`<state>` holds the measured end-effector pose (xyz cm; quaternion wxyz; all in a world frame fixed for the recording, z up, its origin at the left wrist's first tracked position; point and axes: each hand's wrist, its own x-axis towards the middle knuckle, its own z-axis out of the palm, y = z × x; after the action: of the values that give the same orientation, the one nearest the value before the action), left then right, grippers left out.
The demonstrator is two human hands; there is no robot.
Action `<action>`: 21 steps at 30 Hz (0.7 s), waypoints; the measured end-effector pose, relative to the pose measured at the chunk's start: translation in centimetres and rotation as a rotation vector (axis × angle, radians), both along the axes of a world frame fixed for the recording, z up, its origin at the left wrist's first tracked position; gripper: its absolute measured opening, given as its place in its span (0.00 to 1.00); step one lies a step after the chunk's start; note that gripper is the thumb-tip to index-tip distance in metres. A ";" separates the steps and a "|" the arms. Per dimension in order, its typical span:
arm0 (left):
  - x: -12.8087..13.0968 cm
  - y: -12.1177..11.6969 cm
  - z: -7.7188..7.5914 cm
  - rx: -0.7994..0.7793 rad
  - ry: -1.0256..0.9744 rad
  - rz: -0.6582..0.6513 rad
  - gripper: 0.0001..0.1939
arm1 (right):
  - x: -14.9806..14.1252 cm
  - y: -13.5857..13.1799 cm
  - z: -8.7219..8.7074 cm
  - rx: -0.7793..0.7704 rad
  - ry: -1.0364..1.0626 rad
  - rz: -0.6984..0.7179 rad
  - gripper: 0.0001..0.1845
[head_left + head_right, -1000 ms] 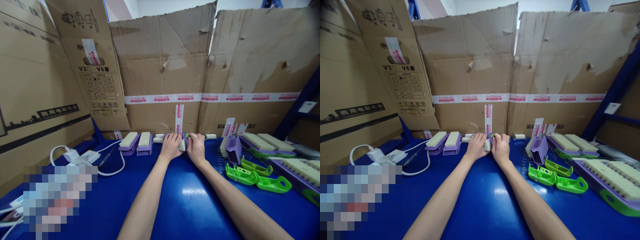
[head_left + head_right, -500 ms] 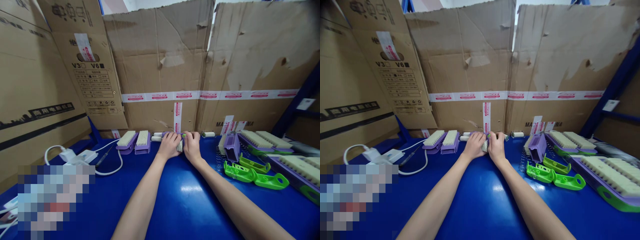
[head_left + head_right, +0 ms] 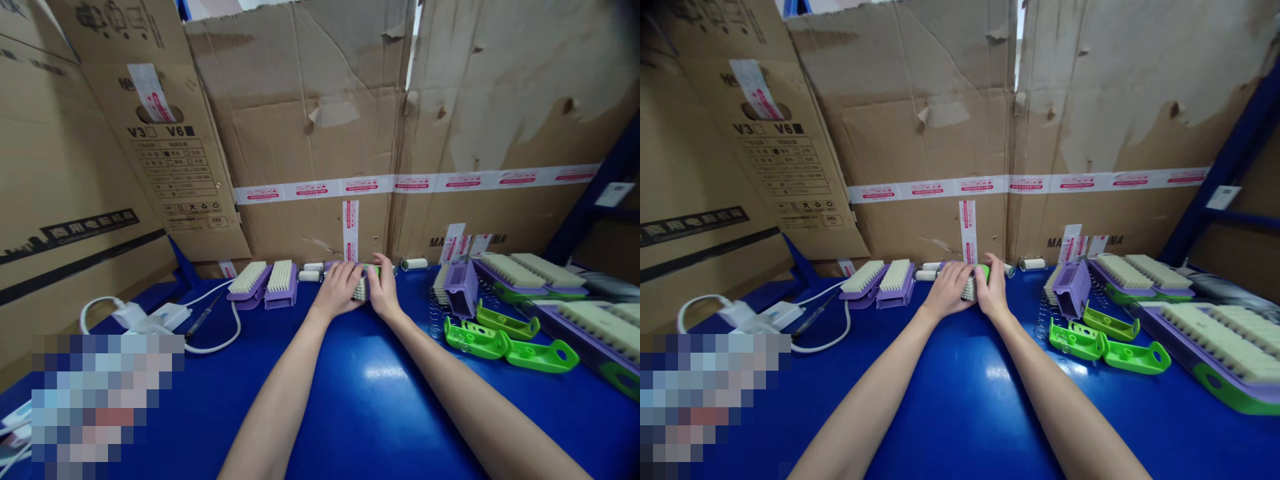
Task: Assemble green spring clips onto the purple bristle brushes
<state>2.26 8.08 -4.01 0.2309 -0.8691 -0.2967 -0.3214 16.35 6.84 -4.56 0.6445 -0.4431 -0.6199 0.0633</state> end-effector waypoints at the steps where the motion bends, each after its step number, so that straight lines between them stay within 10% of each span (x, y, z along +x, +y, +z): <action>1: -0.1 0.1 0.0 -0.001 -0.074 0.008 0.32 | 0.0 -0.2 -0.1 -0.002 -0.033 0.022 0.22; 10: -1.4 -0.3 0.9 -0.235 -0.722 0.160 0.43 | -0.9 -1.8 0.0 -0.036 -0.383 0.228 0.32; 21: -1.4 -0.5 0.6 -0.344 -0.314 0.356 0.37 | 0.0 -1.3 0.1 -0.220 -0.311 0.142 0.40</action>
<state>0.84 7.59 -3.37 0.0840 -0.7695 -0.5267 -0.3513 16.37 5.53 -4.46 0.4828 -0.4703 -0.7310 0.1068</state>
